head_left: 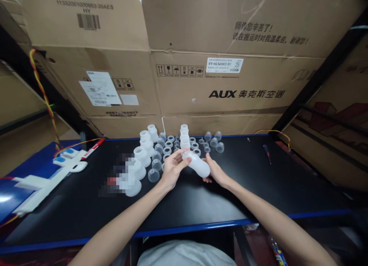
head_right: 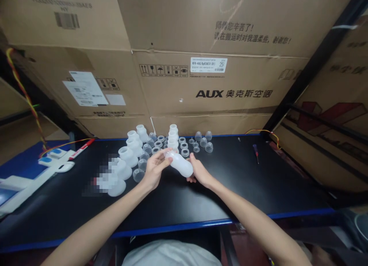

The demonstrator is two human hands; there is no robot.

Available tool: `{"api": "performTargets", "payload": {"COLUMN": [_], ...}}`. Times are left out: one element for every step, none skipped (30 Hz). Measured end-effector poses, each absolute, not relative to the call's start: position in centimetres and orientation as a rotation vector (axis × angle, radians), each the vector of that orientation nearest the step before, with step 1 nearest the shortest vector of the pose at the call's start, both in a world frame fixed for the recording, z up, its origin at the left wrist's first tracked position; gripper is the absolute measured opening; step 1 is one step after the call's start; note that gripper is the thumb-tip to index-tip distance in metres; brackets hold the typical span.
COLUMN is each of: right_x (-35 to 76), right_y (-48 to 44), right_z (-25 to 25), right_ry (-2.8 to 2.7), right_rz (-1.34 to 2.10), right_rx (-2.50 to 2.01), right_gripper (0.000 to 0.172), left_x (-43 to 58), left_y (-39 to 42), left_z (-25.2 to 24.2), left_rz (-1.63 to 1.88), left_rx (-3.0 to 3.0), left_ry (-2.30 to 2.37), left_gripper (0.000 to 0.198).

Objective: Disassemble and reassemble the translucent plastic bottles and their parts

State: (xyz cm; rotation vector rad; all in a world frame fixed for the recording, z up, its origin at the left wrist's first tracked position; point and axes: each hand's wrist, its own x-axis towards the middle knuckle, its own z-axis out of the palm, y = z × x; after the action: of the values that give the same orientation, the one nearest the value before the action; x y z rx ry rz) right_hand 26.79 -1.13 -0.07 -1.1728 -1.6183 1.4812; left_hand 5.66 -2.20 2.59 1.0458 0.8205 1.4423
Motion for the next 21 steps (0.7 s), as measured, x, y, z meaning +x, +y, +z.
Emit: {"api": "performTargets", "payload": {"right_x": [26.9, 27.2, 27.4, 27.7, 28.0, 28.2, 28.3, 28.4, 28.5, 28.5, 28.5, 28.5, 28.5, 28.5, 28.4, 28.4, 28.3, 28.2, 28.1, 28.1, 28.0], "right_y": [-1.1, -1.2, -1.2, -1.3, -1.4, -1.5, -1.6, -1.6, -1.6, -1.6, -1.5, -1.4, -1.3, -1.2, -1.0, -0.9, -0.8, -0.7, -0.6, -0.6, -0.6], "right_z": [0.0, 0.2, 0.3, 0.5, 0.7, 0.8, 0.9, 1.0, 1.1, 1.2, 1.2, 1.2, 1.2, 1.1, 1.0, 0.9, 0.7, 0.5, 0.3, 0.2, 0.0], "right_ry": [-1.636, -1.683, -1.752, -1.83, -1.904, -1.961, -1.997, -2.013, -2.013, -1.999, -1.977, -1.949, -1.913, -1.869, -1.826, -1.786, -1.752, -1.723, -1.703, -1.688, -1.669], "right_rz": [1.335, 1.167, 0.989, 0.82, 0.683, 0.592, 0.548, 0.544, 0.569, 0.609, 0.655, 0.713, 0.789, 0.886, 0.999, 1.117, 1.237, 1.348, 1.443, 1.521, 1.581], "right_rx": [-1.158, -1.129, -1.094, -1.06, -1.033, -1.016, -1.009, -1.007, -1.005, -1.003, -1.0, -0.995, -0.988, -0.978, -0.966, -0.954, -0.942, -0.93, -0.916, -0.902, -0.887], "right_gripper": [0.09, 0.084, 0.076, 0.069, 0.065, 0.064, 0.064, 0.063, 0.061, 0.058, 0.056, 0.054, 0.052, 0.051, 0.052, 0.055, 0.059, 0.063, 0.067, 0.07, 0.073], "left_x": [5.8, 5.9, 5.9, 5.9, 5.9, 5.8, 5.7, 5.7, 5.6, 5.6, 5.5, 5.5, 5.5, 5.5, 5.5, 5.4, 5.4, 5.4, 5.4, 5.3, 5.3], "left_y": [-2.1, -2.0, -1.9, -1.7, -1.6, -1.4, -1.3, -1.3, -1.2, -1.2, -1.2, -1.3, -1.3, -1.3, -1.3, -1.3, -1.3, -1.2, -1.2, -1.2, -1.2], "left_z": [2.5, 2.4, 2.3, 2.2, 2.0, 1.9, 1.8, 1.8, 1.7, 1.7, 1.7, 1.7, 1.7, 1.7, 1.8, 1.8, 1.9, 2.0, 2.0, 2.1, 2.2], "left_rz": [1.469, 1.49, 1.505, 1.514, 1.515, 1.51, 1.499, 1.487, 1.475, 1.464, 1.453, 1.441, 1.431, 1.423, 1.419, 1.418, 1.421, 1.426, 1.433, 1.437, 1.441], "left_rx": [1.006, 0.966, 0.93, 0.9, 0.879, 0.869, 0.868, 0.871, 0.879, 0.888, 0.899, 0.908, 0.916, 0.923, 0.926, 0.926, 0.924, 0.921, 0.917, 0.915, 0.916], "left_ry": [0.844, 0.869, 0.892, 0.909, 0.919, 0.921, 0.919, 0.915, 0.91, 0.905, 0.901, 0.897, 0.892, 0.885, 0.876, 0.868, 0.862, 0.858, 0.858, 0.86, 0.864], "left_gripper": [0.059, 0.061, 0.062, 0.064, 0.065, 0.065, 0.065, 0.064, 0.064, 0.064, 0.064, 0.064, 0.065, 0.067, 0.067, 0.068, 0.067, 0.067, 0.066, 0.065, 0.064]}}
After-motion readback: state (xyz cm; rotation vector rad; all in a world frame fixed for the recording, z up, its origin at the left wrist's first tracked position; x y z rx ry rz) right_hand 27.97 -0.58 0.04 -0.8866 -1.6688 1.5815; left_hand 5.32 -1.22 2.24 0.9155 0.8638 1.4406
